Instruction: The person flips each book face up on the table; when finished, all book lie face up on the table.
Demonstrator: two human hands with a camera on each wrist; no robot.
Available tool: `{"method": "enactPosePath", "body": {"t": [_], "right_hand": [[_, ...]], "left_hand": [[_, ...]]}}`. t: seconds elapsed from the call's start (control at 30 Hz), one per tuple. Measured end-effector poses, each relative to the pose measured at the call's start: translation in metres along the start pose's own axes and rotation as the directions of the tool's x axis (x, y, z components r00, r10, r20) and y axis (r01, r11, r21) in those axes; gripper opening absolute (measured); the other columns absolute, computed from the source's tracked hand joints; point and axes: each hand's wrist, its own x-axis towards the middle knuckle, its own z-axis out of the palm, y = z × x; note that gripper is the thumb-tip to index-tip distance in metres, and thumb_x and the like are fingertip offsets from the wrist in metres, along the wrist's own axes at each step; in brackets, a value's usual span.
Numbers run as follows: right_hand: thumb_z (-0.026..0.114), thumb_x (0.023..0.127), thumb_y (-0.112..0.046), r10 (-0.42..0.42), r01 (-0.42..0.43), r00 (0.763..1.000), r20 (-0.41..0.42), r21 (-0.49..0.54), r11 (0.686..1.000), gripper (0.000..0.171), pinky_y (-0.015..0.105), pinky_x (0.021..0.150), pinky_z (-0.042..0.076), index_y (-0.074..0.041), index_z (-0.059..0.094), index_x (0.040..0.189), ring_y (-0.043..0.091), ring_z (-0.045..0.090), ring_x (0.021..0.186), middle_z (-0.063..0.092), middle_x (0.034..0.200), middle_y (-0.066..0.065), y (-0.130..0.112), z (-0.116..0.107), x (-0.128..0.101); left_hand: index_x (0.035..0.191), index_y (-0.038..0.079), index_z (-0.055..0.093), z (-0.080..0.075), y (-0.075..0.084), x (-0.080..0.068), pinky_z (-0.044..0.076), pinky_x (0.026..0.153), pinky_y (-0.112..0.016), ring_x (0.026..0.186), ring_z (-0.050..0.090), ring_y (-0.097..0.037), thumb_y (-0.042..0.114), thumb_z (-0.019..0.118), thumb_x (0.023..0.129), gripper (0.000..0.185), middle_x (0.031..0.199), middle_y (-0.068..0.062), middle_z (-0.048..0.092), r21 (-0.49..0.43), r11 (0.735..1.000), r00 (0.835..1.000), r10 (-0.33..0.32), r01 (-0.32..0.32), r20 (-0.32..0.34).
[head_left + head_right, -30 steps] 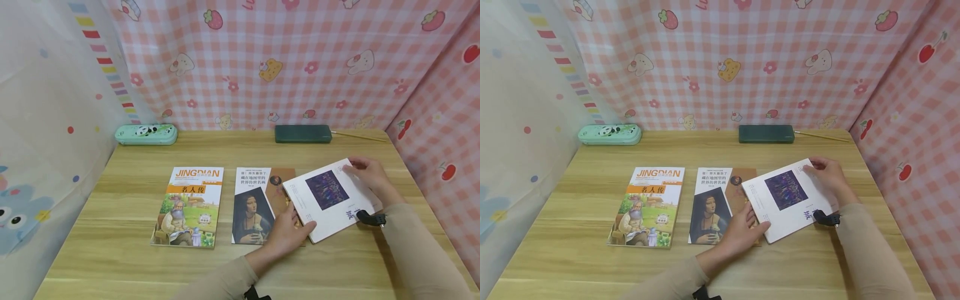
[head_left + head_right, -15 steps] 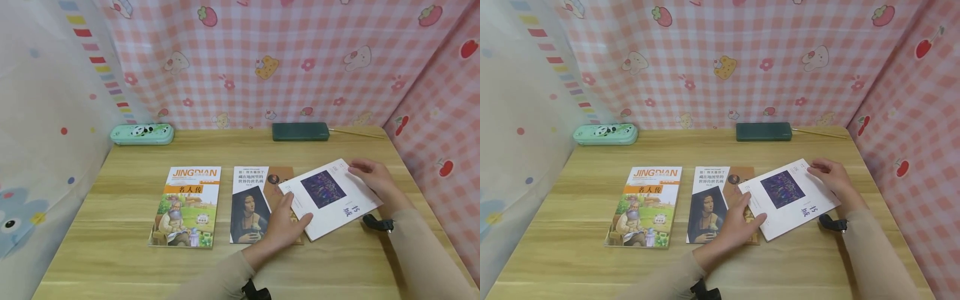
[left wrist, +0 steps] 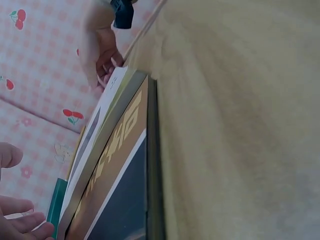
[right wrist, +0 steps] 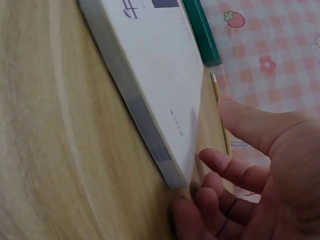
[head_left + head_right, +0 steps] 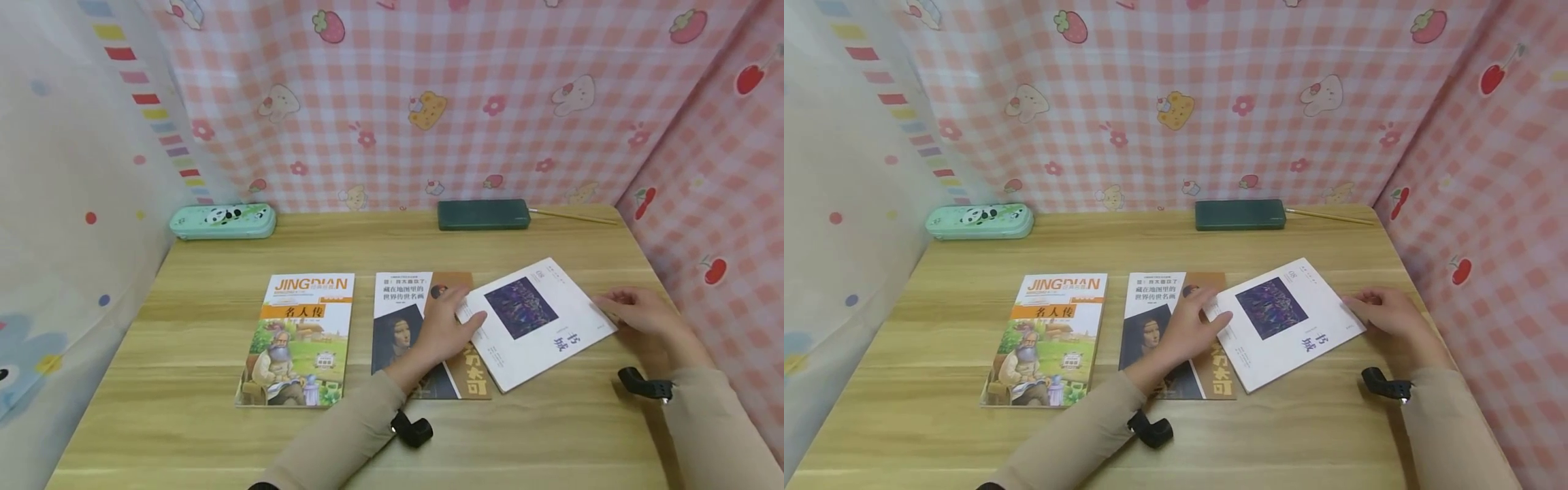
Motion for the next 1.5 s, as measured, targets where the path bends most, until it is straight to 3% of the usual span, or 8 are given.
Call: {"method": "enactPosePath", "body": {"t": [0.37, 0.5, 0.67, 0.83, 1.0, 1.13, 1.3, 1.5], "right_hand": [[0.061, 0.1, -0.047, 0.008, -0.009, 0.999, 0.035, 0.035, 0.999, 0.068, 0.027, 0.065, 0.059, 0.013, 0.052, 0.132, 0.016, 0.06, 0.08, 0.064, 0.105, 0.018, -0.002, 0.002, 0.0], [0.069, 0.097, -0.038, -0.059, 0.057, 0.997, -0.048, -0.041, 0.997, 0.057, 0.02, 0.065, 0.052, 0.01, 0.062, 0.126, 0.018, 0.06, 0.084, 0.07, 0.103, 0.018, 0.004, 0.003, 0.002], [0.076, 0.092, -0.032, -0.165, 0.141, 0.97, -0.177, -0.143, 0.98, 0.043, 0.015, 0.066, 0.044, 0.006, 0.073, 0.112, 0.02, 0.059, 0.087, 0.073, 0.103, 0.021, 0.005, 0.01, 0.006], [0.075, 0.093, -0.03, -0.162, 0.135, 0.964, -0.211, -0.138, 0.981, 0.038, 0.019, 0.069, 0.043, 0.005, 0.074, 0.109, 0.022, 0.059, 0.09, 0.072, 0.106, 0.023, 0.003, 0.013, 0.01], [0.069, 0.097, -0.033, -0.141, 0.119, 0.962, -0.232, -0.109, 0.987, 0.042, 0.035, 0.082, 0.046, 0.005, 0.072, 0.114, 0.034, 0.059, 0.101, 0.069, 0.113, 0.027, 0.0, 0.014, 0.019], [0.069, 0.097, -0.035, -0.148, 0.127, 0.945, -0.292, -0.092, 0.988, 0.043, 0.032, 0.085, 0.046, 0.002, 0.071, 0.118, 0.026, 0.06, 0.101, 0.069, 0.116, 0.026, 0.001, 0.017, 0.026], [0.072, 0.095, -0.034, -0.158, 0.14, 0.92, -0.359, -0.075, 0.987, 0.043, 0.013, 0.069, 0.043, 0.002, 0.072, 0.117, -0.002, 0.052, 0.081, 0.071, 0.109, 0.024, 0.004, 0.022, 0.028], [0.073, 0.094, -0.033, -0.199, 0.164, 0.929, -0.313, -0.133, 0.977, 0.044, 0.017, 0.057, 0.045, 0.006, 0.07, 0.113, 0.018, 0.055, 0.077, 0.068, 0.094, 0.018, -0.001, 0.022, 0.03]], "left_hand": [[0.132, 0.001, 0.064, -0.005, -0.007, 0.011, 0.046, 0.108, -0.037, 0.125, 0.058, -0.029, 0.031, 0.065, 0.097, 0.046, 0.136, -0.015, 0.062, 0.144, 0.99, 0.998, -0.018, 0.009, 0.062], [0.126, 0.005, 0.07, -0.006, -0.009, 0.011, 0.051, 0.098, -0.031, 0.114, 0.064, -0.024, 0.02, 0.074, 0.092, 0.038, 0.129, -0.011, 0.067, 0.18, 0.984, 0.993, -0.013, -0.008, 0.117], [0.125, 0.001, 0.07, -0.005, -0.01, 0.008, 0.048, 0.104, -0.026, 0.124, 0.06, -0.024, 0.014, 0.083, 0.083, 0.046, 0.13, -0.014, 0.067, 0.223, 0.974, 0.985, -0.001, -0.038, 0.173], [0.119, -0.001, 0.072, 0.0, -0.005, 0.003, 0.049, 0.102, -0.026, 0.125, 0.06, -0.026, 0.016, 0.087, 0.08, 0.044, 0.124, -0.015, 0.069, 0.207, 0.978, 0.982, -0.004, -0.036, 0.187], [0.095, 0.0, 0.075, 0.005, 0.0, -0.005, 0.047, 0.076, -0.019, 0.083, 0.058, -0.012, 0.016, 0.089, 0.077, 0.027, 0.088, -0.006, 0.066, 0.225, 0.969, 0.977, 0.057, -0.104, 0.205], [0.089, 0.001, 0.074, 0.012, 0.005, -0.01, 0.045, 0.082, -0.017, 0.069, 0.046, -0.004, 0.014, 0.092, 0.071, 0.028, 0.067, 0.003, 0.056, 0.189, 0.974, 0.973, 0.087, -0.128, 0.212], [0.115, -0.001, 0.073, 0.022, 0.007, -0.015, 0.047, 0.098, -0.018, 0.096, 0.063, -0.009, 0.01, 0.091, 0.073, 0.047, 0.098, -0.005, 0.072, 0.142, 0.983, 0.975, 0.083, -0.114, 0.207], [0.132, -0.007, 0.062, 0.03, 0.01, -0.019, 0.05, 0.093, -0.013, 0.117, 0.065, -0.019, 0.002, 0.083, 0.08, 0.058, 0.14, -0.019, 0.058, 0.014, 1.0, 0.979, -0.003, 0.0, 0.204]]}}
